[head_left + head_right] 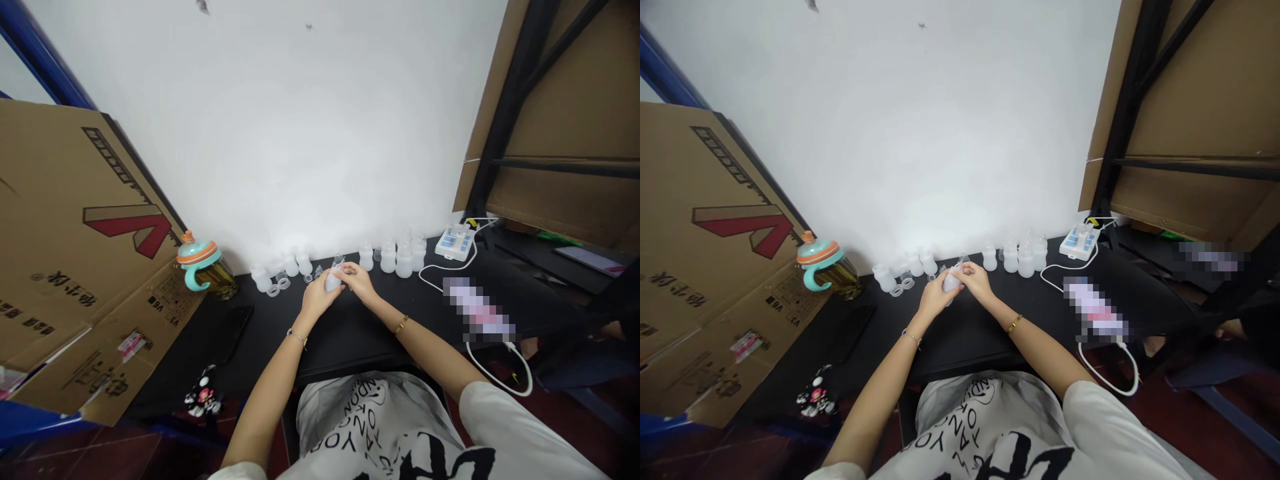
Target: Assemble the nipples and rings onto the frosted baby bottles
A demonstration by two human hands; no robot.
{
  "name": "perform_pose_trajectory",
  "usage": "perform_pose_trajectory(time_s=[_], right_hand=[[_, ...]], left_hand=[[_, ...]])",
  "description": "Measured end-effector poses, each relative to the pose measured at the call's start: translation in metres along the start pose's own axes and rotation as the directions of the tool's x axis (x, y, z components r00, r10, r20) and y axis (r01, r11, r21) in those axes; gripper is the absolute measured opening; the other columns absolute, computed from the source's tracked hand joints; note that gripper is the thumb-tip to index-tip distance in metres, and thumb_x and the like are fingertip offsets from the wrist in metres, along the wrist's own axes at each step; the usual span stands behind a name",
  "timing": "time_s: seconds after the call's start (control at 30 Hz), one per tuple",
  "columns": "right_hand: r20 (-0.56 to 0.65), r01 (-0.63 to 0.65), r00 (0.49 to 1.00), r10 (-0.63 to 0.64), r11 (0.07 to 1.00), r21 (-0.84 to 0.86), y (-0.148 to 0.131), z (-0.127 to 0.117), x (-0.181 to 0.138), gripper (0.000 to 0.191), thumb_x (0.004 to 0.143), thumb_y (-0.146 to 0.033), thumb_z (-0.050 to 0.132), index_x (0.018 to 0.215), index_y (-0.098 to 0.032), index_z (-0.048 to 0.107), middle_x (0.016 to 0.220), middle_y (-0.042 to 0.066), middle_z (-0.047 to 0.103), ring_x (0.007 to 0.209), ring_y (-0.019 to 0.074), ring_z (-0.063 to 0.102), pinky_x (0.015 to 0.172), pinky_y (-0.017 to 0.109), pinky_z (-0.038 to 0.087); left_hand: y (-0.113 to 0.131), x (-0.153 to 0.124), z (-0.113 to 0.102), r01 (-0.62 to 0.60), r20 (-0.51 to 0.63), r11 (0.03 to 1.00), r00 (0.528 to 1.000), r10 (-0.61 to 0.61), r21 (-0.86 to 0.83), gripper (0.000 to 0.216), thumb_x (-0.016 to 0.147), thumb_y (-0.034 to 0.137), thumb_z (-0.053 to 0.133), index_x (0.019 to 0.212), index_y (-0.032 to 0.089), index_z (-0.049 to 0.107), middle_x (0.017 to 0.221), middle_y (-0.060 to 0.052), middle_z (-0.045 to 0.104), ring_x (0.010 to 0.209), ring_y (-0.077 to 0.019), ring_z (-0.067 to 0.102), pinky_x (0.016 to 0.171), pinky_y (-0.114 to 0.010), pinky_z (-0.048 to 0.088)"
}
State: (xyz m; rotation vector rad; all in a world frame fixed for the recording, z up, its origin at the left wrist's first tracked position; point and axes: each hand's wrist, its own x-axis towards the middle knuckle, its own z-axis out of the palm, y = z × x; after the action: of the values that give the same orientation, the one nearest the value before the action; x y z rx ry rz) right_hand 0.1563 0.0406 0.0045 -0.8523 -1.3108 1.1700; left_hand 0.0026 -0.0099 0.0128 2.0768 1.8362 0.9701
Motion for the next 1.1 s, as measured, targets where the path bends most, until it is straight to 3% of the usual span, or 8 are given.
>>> perform_pose_trajectory(time_s=[0.2,0.3,0.43,0.6,0.83,1.0,1.1], right_hand=[[-0.083,0.098,0.991,-0.109,0.988,-0.117,0.003,-0.003,0.003,0.045,0.067,-0.049,0.085,0.097,-0.018,0.074,0.098,0.008,0.076,0.071,0.0167,0.062,0.060,0.027,0.048],[-0.125,0.104,0.983,-0.134,0.971,-0.217,0.006,-0.007,0.006,0.044,0.069,-0.048,0.083,0.101,-0.019,0.075,0.104,0.008,0.076,0.065,0.0144,0.058,0.061,0.028,0.047],[-0.138,0.107,0.978,-0.155,0.947,-0.304,0.010,-0.010,0.009,0.041,0.073,-0.046,0.079,0.103,-0.019,0.075,0.106,0.007,0.077,0.058,0.0119,0.052,0.062,0.029,0.046],[-0.125,0.139,0.973,-0.193,0.927,-0.349,0.009,-0.011,0.007,0.039,0.076,-0.044,0.076,0.106,-0.019,0.074,0.109,0.008,0.077,0.062,0.0138,0.056,0.067,0.030,0.048],[0.001,0.226,0.965,-0.262,0.830,-0.511,0.007,-0.008,0.002,0.041,0.084,-0.039,0.070,0.122,-0.022,0.071,0.115,0.006,0.075,0.067,0.0155,0.058,0.072,0.033,0.051],[0.112,0.309,0.944,-0.312,0.709,-0.633,0.009,-0.006,-0.002,0.043,0.091,-0.038,0.067,0.132,-0.025,0.068,0.119,0.008,0.073,0.096,0.0251,0.067,0.087,0.038,0.054],[0.130,0.310,0.945,-0.301,0.691,-0.653,0.012,-0.006,-0.002,0.047,0.093,-0.039,0.067,0.138,-0.026,0.064,0.124,0.009,0.073,0.109,0.0288,0.066,0.093,0.041,0.054]], left_hand=[[-0.002,0.000,0.004,-0.007,-0.016,0.999,1.000,0.006,-0.039,0.079,0.083,0.055,0.080,0.151,0.027,0.050,0.139,-0.011,0.068,0.124,-0.0296,0.066,0.100,-0.037,0.051],[-0.005,0.002,0.006,0.029,-0.068,0.998,0.997,-0.033,-0.052,0.074,0.083,0.054,0.080,0.146,0.024,0.054,0.123,-0.009,0.073,0.111,-0.0257,0.069,0.094,-0.035,0.052],[-0.009,0.004,0.003,0.019,-0.131,0.998,0.991,-0.027,-0.058,0.045,0.090,0.050,0.072,0.125,0.022,0.065,0.102,-0.004,0.075,0.093,-0.0200,0.070,0.084,-0.030,0.050],[-0.009,0.004,0.002,0.022,-0.005,0.998,1.000,-0.022,-0.064,0.027,0.095,0.047,0.064,0.103,0.022,0.071,0.077,0.000,0.072,0.074,-0.0172,0.068,0.071,-0.027,0.043],[-0.009,0.001,0.006,-0.022,0.077,0.999,0.997,0.024,-0.027,0.025,0.095,0.044,0.062,0.090,0.022,0.072,0.073,0.000,0.071,0.069,-0.0167,0.065,0.066,-0.027,0.037],[-0.012,0.002,0.007,-0.058,0.096,0.998,0.994,0.058,-0.006,0.029,0.096,0.045,0.060,0.084,0.021,0.070,0.072,0.000,0.070,0.067,-0.0164,0.061,0.064,-0.027,0.035],[-0.013,0.002,0.008,-0.066,0.101,0.998,0.993,0.065,0.003,0.029,0.096,0.045,0.059,0.085,0.021,0.070,0.073,-0.001,0.070,0.067,-0.0168,0.061,0.064,-0.027,0.034]])
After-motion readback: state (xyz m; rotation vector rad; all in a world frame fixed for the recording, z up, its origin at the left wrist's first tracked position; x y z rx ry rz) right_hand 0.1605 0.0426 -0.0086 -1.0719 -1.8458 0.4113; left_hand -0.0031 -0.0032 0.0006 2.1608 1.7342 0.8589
